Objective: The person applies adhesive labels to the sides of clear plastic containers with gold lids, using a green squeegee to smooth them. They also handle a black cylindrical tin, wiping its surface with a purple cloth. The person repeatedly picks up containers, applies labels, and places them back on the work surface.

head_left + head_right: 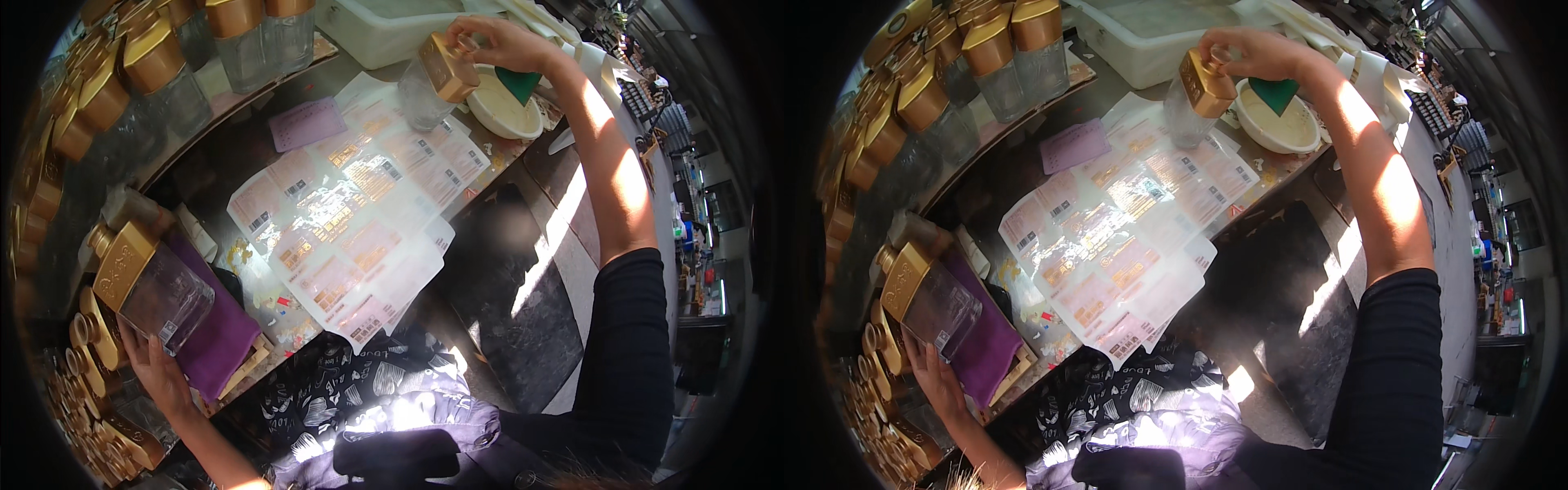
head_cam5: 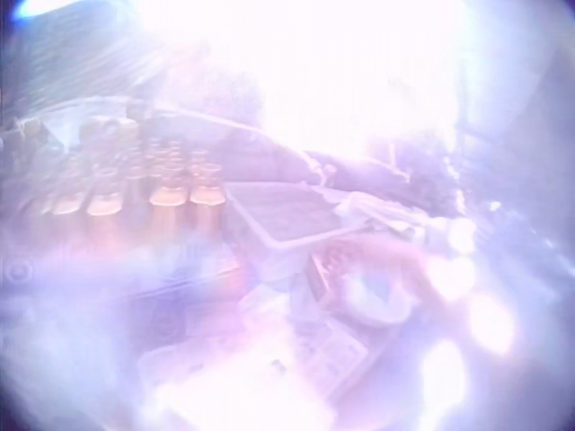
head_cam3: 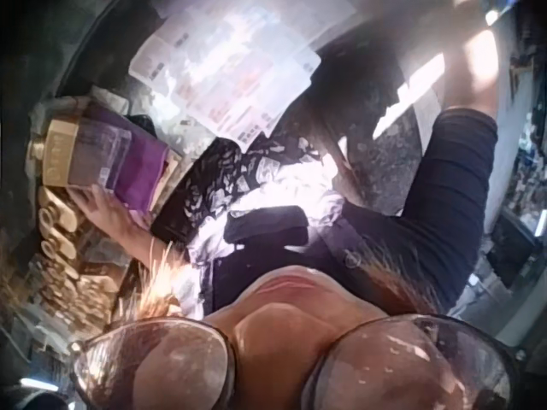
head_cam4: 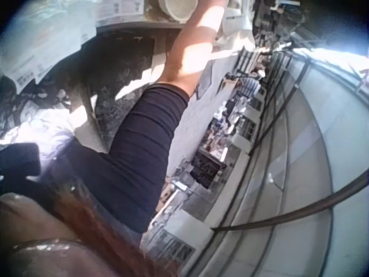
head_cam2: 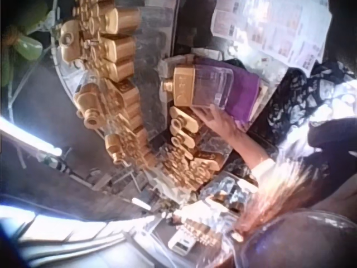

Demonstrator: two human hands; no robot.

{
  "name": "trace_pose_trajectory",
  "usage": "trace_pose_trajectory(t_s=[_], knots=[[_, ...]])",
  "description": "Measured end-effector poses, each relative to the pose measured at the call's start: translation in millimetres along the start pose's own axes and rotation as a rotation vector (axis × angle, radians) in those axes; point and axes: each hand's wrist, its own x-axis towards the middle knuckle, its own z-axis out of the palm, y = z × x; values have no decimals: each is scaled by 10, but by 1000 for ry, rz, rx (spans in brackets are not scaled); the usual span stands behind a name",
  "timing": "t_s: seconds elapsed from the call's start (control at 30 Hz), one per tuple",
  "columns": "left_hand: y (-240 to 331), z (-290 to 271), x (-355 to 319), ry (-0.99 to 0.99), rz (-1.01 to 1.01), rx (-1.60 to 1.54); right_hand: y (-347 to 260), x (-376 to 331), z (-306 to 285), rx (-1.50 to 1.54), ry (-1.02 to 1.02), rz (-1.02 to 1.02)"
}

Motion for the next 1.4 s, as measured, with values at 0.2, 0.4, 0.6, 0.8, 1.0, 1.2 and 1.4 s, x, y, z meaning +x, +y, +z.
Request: trace_pose_trajectory(t_s=[0.2,0.4,0.6,0.8,1.0,1.2,1.4], knots=[[59,100,88,-92,-58,-45,210,-155,-43,-90,-80,11],[65,63,73,-107,-22,-127,476,23,86,-66,-49,123],[101,47,56,-73,-101,-304,-927,213,414,173,323,163],[-15,0,132,-129,-35,-215,-3247,449,1240,907,-70,85],[45,43,111,-111,-37,-239,-3720,727,1552,895,-12,121],[39,36,138,-110,-35,-216,-3722,731,1578,953,-12,126],[51,48,105,-97,-54,-205,-3731,709,1634,970,-5,141]])
